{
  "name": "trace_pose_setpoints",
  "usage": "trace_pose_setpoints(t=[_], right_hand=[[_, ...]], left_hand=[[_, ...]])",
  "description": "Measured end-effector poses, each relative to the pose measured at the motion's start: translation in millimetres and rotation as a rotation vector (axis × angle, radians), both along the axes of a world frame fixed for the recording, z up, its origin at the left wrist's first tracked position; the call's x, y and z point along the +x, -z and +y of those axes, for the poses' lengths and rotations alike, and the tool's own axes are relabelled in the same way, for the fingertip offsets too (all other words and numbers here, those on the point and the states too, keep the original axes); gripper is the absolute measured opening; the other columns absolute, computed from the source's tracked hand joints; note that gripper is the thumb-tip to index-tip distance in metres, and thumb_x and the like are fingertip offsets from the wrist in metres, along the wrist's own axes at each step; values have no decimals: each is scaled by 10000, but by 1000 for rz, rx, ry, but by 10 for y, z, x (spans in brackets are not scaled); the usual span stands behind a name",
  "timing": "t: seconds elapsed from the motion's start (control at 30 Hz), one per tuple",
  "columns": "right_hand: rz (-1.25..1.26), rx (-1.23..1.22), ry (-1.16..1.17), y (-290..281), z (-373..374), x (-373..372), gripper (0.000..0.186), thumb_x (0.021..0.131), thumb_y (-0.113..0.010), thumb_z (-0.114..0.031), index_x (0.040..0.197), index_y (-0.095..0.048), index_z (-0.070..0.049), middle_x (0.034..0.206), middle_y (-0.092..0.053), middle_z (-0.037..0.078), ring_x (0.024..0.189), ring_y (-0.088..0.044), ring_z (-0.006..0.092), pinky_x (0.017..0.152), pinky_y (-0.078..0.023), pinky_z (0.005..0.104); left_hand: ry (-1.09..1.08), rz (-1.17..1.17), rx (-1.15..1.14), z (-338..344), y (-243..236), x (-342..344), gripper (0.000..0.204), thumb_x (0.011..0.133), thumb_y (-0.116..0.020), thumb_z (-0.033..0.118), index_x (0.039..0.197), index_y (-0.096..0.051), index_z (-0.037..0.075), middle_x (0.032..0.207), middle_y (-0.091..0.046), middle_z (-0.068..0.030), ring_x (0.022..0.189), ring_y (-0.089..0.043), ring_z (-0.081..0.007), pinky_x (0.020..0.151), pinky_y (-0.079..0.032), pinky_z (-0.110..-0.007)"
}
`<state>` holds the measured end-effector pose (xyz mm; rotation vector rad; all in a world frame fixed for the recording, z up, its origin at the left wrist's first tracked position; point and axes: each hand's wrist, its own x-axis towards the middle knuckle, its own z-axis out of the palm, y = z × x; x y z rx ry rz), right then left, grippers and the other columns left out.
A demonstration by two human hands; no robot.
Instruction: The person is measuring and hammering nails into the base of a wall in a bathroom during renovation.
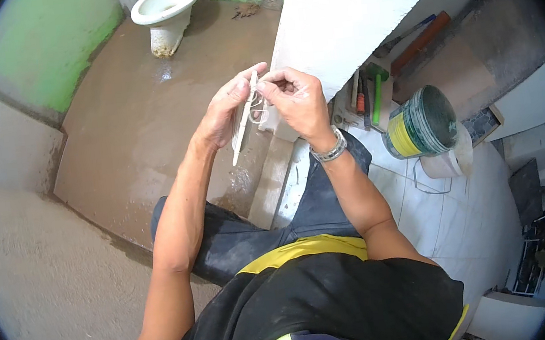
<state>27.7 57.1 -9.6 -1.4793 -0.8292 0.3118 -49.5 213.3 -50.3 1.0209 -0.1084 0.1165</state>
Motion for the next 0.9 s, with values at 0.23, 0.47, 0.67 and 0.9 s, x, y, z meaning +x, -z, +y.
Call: trace_pose_setpoints(t=[0.23,0.47,0.67,0.9], right_hand=[[455,510,53,-140,-394,184,117,1009,-544,-126,1045,-581,-21,986,-647,121,869,-667,228,776,-594,418],[386,815,3,-615,-1425,655,140,1018,-500,-141,973,-583,-37,887,-621,92,884,-630,235,926,-534,484],[205,754,330,-481,-2423,1227,103,973,-571,-73,1018,-652,-28,993,-697,150,961,-683,273,935,-566,480],[175,629,615,-493,-2533,1057,93,974,-591,-60,1041,-586,5,1010,-693,191,921,-706,282,790,-618,449]], left_hand=[[-14,94,286,91,1,-12,629,899,-734,327,1408,-505,38,941,-573,32,762,-511,-72,688,-428,-218],[94,82,40,288,12,-99,680,837,-778,386,1351,-536,12,869,-544,-8,695,-474,-86,615,-400,-212],[266,104,213,178,-110,-77,714,770,-732,401,1331,-562,-7,832,-505,30,714,-472,-74,624,-388,-211],[64,115,126,332,-7,-24,774,844,-679,446,1413,-441,-21,756,-381,53,600,-351,-47,494,-279,-187]])
